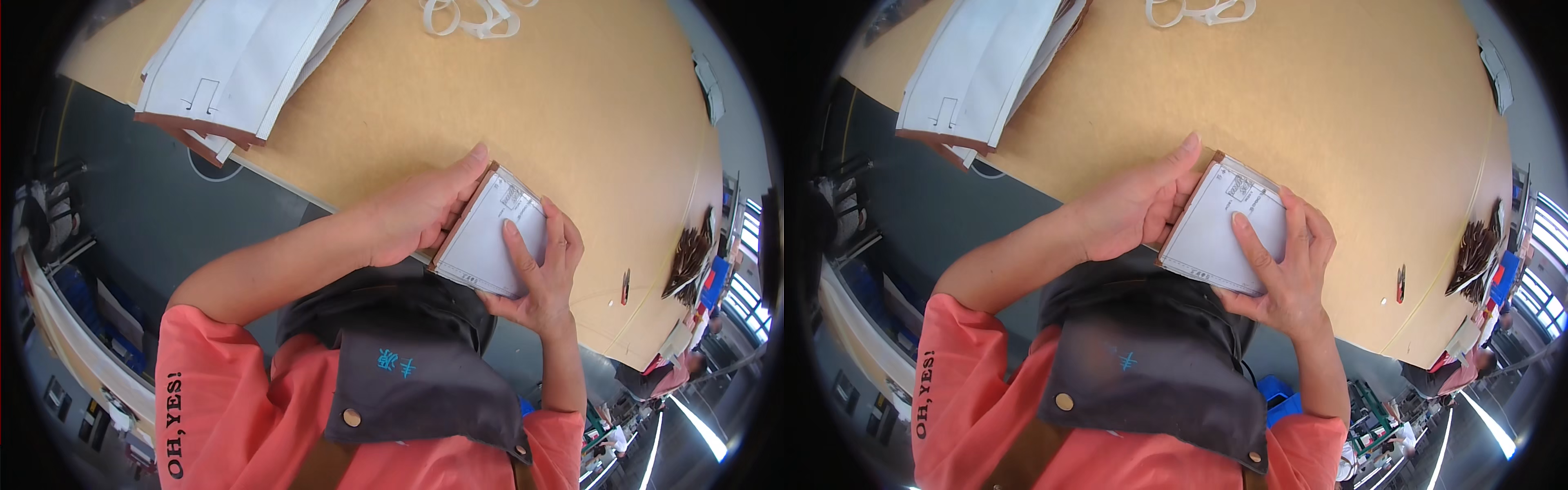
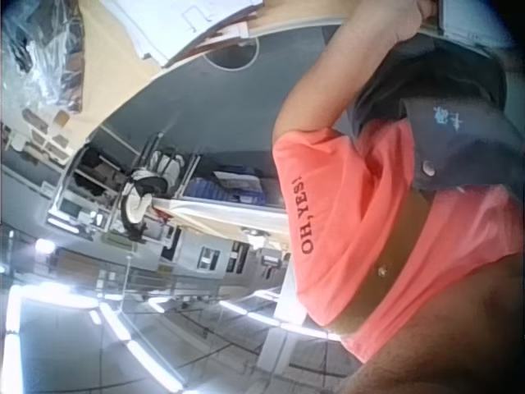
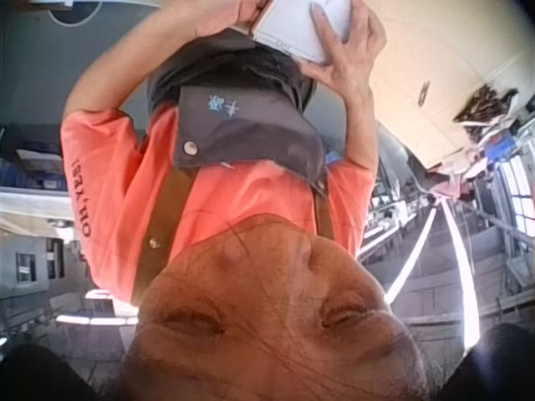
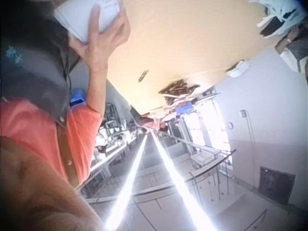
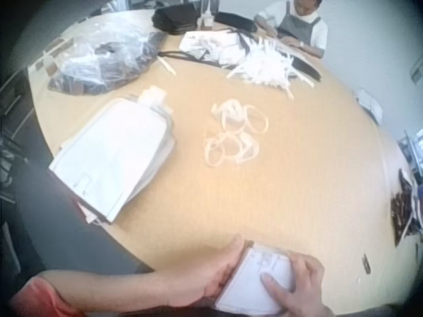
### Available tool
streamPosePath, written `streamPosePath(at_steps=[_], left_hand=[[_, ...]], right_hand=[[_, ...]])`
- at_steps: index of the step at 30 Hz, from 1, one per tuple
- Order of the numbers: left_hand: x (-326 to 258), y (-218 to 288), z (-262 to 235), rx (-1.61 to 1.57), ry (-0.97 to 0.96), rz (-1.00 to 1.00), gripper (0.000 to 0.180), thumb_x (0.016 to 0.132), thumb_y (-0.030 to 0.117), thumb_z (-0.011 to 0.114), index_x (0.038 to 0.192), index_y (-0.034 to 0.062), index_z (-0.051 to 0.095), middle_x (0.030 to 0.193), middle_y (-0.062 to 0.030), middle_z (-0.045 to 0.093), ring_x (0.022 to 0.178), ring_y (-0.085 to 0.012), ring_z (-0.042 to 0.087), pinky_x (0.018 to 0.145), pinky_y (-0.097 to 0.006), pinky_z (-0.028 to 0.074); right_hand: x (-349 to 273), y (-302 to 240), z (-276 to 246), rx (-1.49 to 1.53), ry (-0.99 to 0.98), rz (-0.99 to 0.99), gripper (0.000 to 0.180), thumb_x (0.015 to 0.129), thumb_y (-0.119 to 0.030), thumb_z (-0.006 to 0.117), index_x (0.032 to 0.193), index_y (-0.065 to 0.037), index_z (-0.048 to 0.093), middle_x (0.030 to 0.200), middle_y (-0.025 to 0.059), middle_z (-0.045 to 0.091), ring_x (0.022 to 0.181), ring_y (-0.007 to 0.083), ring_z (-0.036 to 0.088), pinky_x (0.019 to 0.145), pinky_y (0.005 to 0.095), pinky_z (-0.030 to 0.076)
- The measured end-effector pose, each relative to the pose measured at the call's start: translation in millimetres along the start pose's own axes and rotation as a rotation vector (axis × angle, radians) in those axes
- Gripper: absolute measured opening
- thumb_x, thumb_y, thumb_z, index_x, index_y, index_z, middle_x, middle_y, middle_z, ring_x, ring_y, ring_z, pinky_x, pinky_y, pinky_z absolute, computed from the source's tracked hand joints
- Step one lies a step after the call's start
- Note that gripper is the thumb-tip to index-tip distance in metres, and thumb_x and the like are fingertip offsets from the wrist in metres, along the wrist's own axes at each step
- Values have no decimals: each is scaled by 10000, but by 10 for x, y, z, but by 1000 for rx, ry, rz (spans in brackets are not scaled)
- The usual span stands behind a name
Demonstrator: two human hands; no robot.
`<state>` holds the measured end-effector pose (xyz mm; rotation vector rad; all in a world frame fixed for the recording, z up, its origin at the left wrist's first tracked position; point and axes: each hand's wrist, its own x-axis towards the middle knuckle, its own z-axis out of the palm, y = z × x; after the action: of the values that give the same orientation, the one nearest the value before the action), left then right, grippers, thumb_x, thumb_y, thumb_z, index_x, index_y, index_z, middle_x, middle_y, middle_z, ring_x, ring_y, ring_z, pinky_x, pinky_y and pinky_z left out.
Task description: The person assembles face masks by hand at a workbench. They pick up white mask bodies, fold them, and attach white elastic straps to the sides. The person handles the masks one by one, inspecting the layers and ensuring the straps are properly positioned before moving to the next unit.
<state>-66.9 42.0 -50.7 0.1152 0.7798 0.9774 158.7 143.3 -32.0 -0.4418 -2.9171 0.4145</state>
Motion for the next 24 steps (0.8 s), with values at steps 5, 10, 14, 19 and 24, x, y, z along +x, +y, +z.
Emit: streamPosePath(at_steps=[5,10,14,19,24], left_hand=[[11,-16,-1,-21,-12,26,868,991,735,246,1364,17,559,1243,-88,641,1112,-161,613,942,-329,497],[6,-11,16,-41,-8,41,860,1002,717,245,1385,6,537,1267,-95,630,1128,-159,608,961,-329,494],[11,-16,16,-41,-12,47,852,1006,711,243,1379,5,541,1263,-98,631,1129,-159,610,966,-329,492],[9,-14,15,-35,-13,37,850,1004,715,242,1358,9,557,1247,-101,636,1130,-166,610,966,-334,492],[6,-6,26,-37,-4,24,855,1001,719,242,1355,10,562,1246,-106,636,1136,-169,606,968,-334,490]], right_hand=[[-3,0,6,3,-3,8,783,584,-396,861,1314,-192,664,1472,281,420,1227,427,444,1007,495,385],[-11,1,13,3,-6,14,786,580,-395,862,1313,-197,664,1473,282,419,1231,427,443,1009,495,385],[-11,3,14,1,-8,16,787,575,-397,864,1312,-202,665,1476,282,415,1233,428,443,1010,495,385],[-18,9,16,7,-5,13,801,564,-389,868,1315,-205,661,1481,280,410,1236,429,440,1012,496,384],[-18,13,13,17,-12,15,813,550,-384,873,1314,-204,663,1488,277,401,1238,429,437,1017,497,382]])
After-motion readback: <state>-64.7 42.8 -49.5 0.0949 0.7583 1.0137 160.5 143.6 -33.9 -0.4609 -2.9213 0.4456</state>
